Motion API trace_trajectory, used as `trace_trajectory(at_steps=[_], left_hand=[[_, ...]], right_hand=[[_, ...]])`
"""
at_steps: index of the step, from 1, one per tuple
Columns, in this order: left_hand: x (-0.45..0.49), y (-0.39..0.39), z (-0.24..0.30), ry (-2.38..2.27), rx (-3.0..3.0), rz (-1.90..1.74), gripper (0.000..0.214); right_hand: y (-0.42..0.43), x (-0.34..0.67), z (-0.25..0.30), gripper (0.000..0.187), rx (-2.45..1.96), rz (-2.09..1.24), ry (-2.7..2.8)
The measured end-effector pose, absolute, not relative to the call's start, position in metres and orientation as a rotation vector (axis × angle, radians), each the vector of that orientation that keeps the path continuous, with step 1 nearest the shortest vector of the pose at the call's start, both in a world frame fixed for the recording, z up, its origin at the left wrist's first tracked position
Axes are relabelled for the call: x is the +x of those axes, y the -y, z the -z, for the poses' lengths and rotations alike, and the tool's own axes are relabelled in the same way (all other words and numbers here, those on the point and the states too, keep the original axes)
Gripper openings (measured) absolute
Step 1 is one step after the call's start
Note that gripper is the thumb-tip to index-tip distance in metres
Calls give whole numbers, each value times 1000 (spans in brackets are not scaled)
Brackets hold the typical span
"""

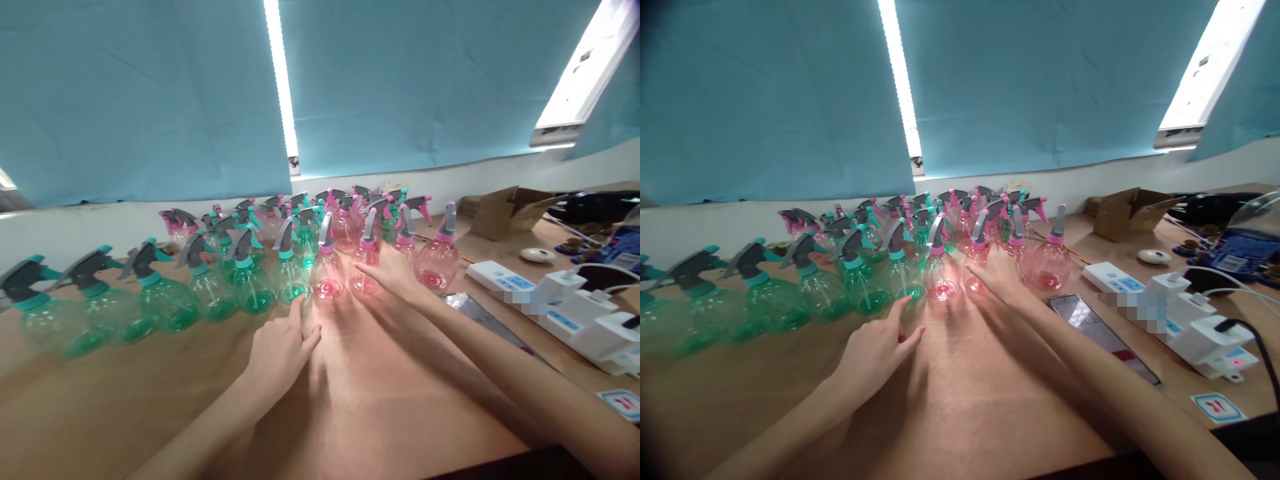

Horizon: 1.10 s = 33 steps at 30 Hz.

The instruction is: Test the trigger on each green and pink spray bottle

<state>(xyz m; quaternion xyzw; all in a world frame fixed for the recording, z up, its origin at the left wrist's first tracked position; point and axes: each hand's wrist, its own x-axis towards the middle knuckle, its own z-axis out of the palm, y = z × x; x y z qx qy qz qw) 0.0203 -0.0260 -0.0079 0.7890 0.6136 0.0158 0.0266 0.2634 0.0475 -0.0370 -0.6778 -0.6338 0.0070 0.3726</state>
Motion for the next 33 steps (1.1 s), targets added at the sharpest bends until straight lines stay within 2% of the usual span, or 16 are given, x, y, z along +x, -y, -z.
trace_trajectory(at_steps=[9, 17, 20, 24, 26, 30, 33], left_hand=[[30, 32, 14, -1650, 2391, -248, 49], [42, 21, 18, -1372, 2312, -705, 43], [48, 19, 18, -1235, 2229, -808, 45], [55, 22, 8, -1082, 2139, -930, 53], [58, 23, -1, -1053, 2106, -961, 50], [56, 22, -13, -1069, 2023, -991, 26], [47, 17, -9, -995, 2035, -1035, 26]], right_hand=[[-23, 267, 34, 51, -1768, -43, 1639], [25, 258, 39, 51, -1582, -151, 1805], [49, 249, 27, 45, -1484, -171, 1868], [66, 225, 19, 24, -1335, -227, 1973], [66, 212, 28, 37, -1280, -211, 1901], [60, 191, 53, 66, -1197, -261, 1917], [54, 187, 60, 73, -1142, -354, 1950]])
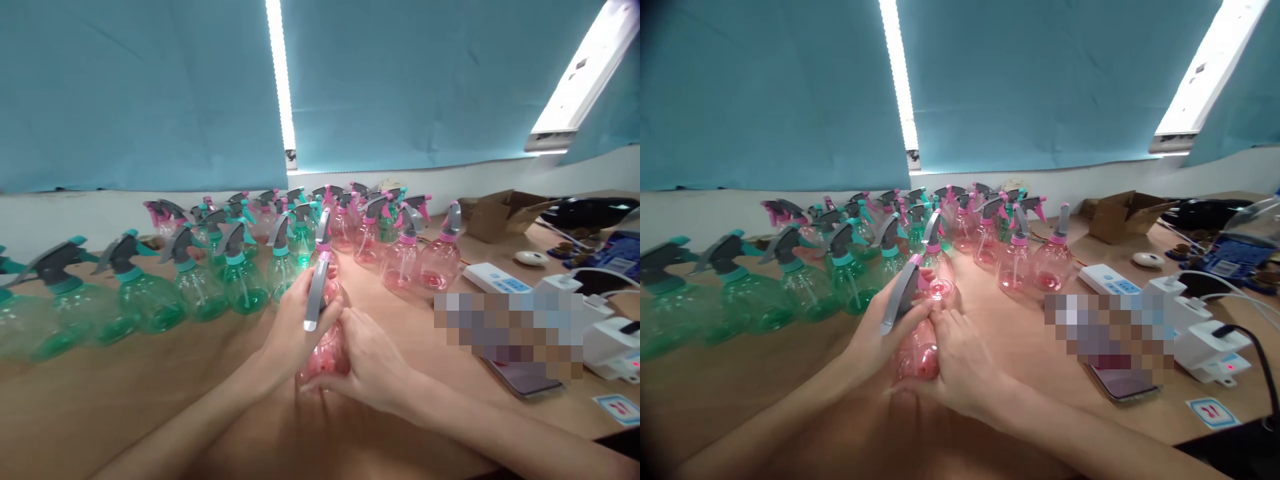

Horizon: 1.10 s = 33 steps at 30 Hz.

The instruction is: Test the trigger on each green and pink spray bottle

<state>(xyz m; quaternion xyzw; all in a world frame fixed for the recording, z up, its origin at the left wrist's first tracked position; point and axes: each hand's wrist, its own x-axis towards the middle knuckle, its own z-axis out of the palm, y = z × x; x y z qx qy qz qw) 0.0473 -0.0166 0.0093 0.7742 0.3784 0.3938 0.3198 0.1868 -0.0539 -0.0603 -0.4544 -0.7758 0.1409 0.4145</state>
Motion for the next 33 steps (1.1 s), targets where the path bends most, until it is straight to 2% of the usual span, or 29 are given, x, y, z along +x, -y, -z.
trace_trajectory(at_steps=[6, 11, 19, 24, 33], left_hand=[[28, 9, 4, -970, 2129, -1113, 19], [25, 8, 0, -1017, 2145, -1139, 12], [25, 5, -1, -962, 2154, -1136, 16], [24, 4, -2, -918, 2171, -1135, 7], [25, 3, -1, -939, 2133, -1128, 8]], right_hand=[[38, 210, 65, 67, -1047, -516, 2232], [29, 226, 77, 61, -1085, -548, 2175], [25, 228, 89, 37, -1168, -612, 2062], [27, 226, 92, 41, -1207, -663, 2090], [29, 232, 89, 60, -1215, -631, 2286]])
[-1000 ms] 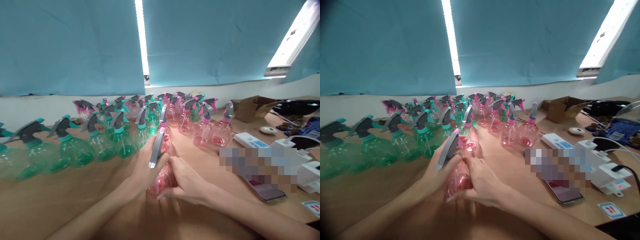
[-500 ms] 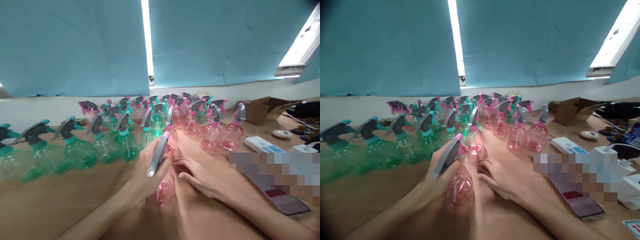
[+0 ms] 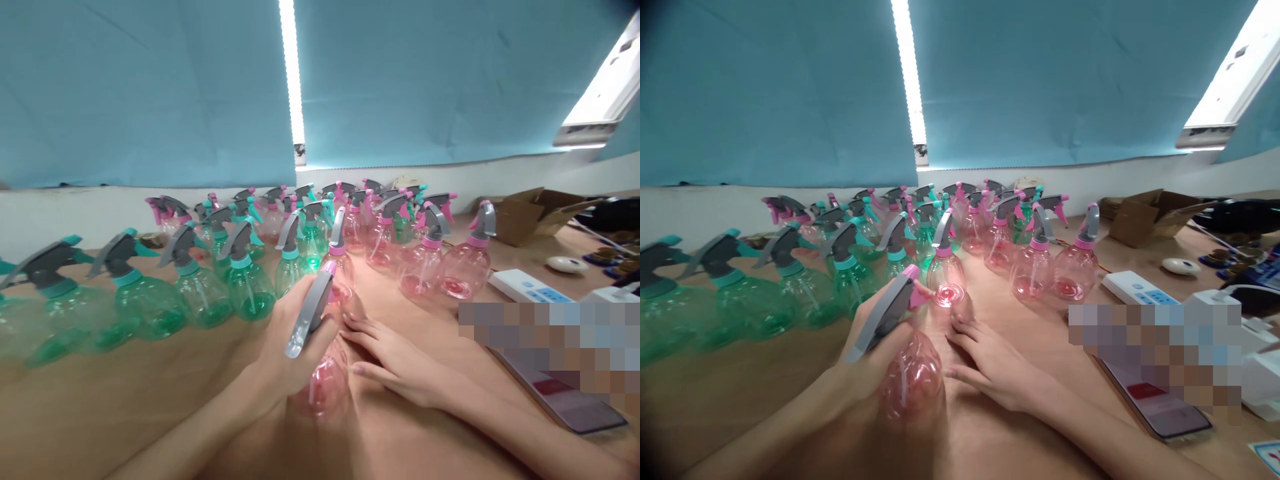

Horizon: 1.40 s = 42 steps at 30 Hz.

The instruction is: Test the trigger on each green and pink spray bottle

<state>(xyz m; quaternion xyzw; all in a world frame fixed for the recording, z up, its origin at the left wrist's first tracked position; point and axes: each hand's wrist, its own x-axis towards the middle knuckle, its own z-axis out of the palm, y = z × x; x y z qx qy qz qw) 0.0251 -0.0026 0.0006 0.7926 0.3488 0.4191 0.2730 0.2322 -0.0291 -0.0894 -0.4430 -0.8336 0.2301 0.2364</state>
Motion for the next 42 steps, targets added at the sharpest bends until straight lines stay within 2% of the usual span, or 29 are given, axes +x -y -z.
trace_trajectory(at_steps=[2, 6, 12, 19, 42], left_hand=[[25, 3, 1, -969, 2141, -1142, 7], [26, 4, 3, -980, 2144, -1150, 8], [25, 3, 5, -979, 2139, -1130, 8], [23, 3, 7, -977, 2153, -1128, 4], [26, 2, 4, -949, 2154, -1141, 5]], right_hand=[[27, 233, 88, 57, -1173, -629, 2298], [25, 233, 88, 37, -1133, -673, 2139], [22, 232, 95, 31, -1242, -550, 2060], [20, 233, 99, 48, -1254, -307, 2316], [21, 234, 101, 53, -1332, -303, 2375]])
